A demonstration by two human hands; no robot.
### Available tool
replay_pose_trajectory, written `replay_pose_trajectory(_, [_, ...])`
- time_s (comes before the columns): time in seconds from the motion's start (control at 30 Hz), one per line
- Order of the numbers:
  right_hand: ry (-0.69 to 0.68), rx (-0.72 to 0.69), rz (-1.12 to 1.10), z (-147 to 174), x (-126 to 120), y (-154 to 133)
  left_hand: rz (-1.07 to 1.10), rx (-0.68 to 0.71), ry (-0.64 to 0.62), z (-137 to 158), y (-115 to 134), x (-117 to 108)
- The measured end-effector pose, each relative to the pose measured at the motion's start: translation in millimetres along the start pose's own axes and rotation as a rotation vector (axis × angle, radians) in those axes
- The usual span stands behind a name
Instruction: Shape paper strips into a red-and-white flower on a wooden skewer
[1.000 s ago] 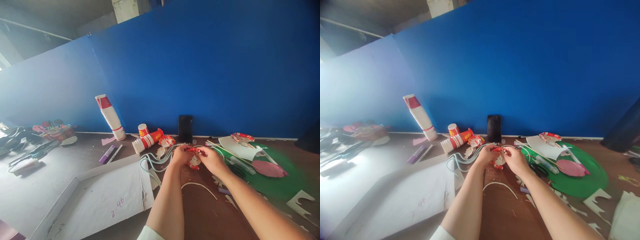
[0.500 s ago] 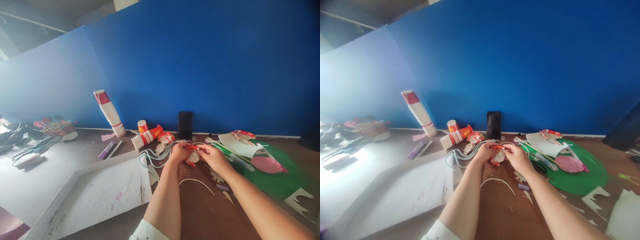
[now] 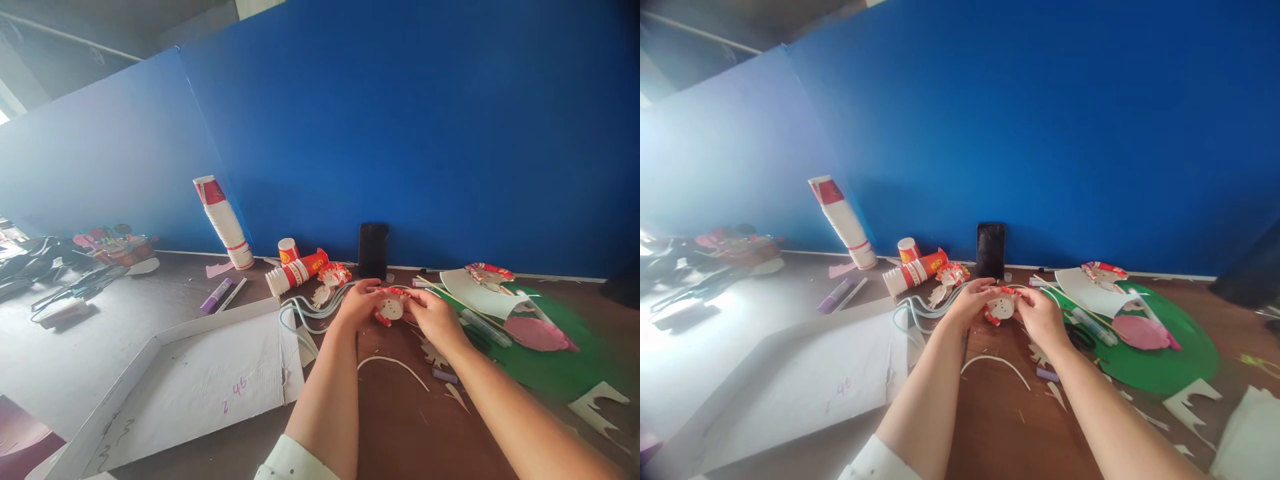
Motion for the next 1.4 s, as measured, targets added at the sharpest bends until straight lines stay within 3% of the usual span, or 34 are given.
replay_pose_trajectory(0.17, [0.207,-0.024,-0.096,-3.3,-4.9,0.3,0.285,-0.103,-0.068,8.1,4.9,5.7])
replay_pose_trajectory(0.3, [0.27,-0.019,-0.2,0.4,-0.8,-7.1,0.347,-0.099,-0.069,8.7,2.5,13.5])
replay_pose_trajectory(0.5, [0.204,-0.054,-0.107,1.3,1.9,-3.3,0.223,-0.028,0.075,1.7,-3.2,14.8])
replay_pose_trajectory(0.63, [0.186,-0.046,-0.006,-2.1,1.6,3.8,0.092,0.021,0.078,-1.0,-5.0,15.2])
replay_pose_trajectory(0.87, [0.178,-0.004,-0.265,-5.4,5.4,9.2,0.122,0.0,0.078,-0.4,-5.3,21.7])
replay_pose_trajectory(1.03, [0.261,-0.133,0.141,-1.4,1.1,-3.5,0.159,0.008,0.087,-2.1,-9.0,23.2])
replay_pose_trajectory(1.1, [0.297,-0.261,0.274,1.3,-0.9,-10.7,0.175,0.021,0.069,-1.8,-9.4,23.9])
replay_pose_trajectory(1.23, [0.309,-0.493,0.43,4.2,-4.6,-19.7,0.161,0.014,0.036,0.2,-8.1,26.7])
replay_pose_trajectory(1.4, [0.29,-0.59,0.527,4.6,-8.7,-23.4,0.142,0.002,0.006,0.8,-8.2,27.7])
Point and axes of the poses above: each hand's wrist, its own z-axis away from the middle knuckle, its own x-axis out of the palm, y = z × x, the point moved 1 cm from there along -z, towards the middle knuckle
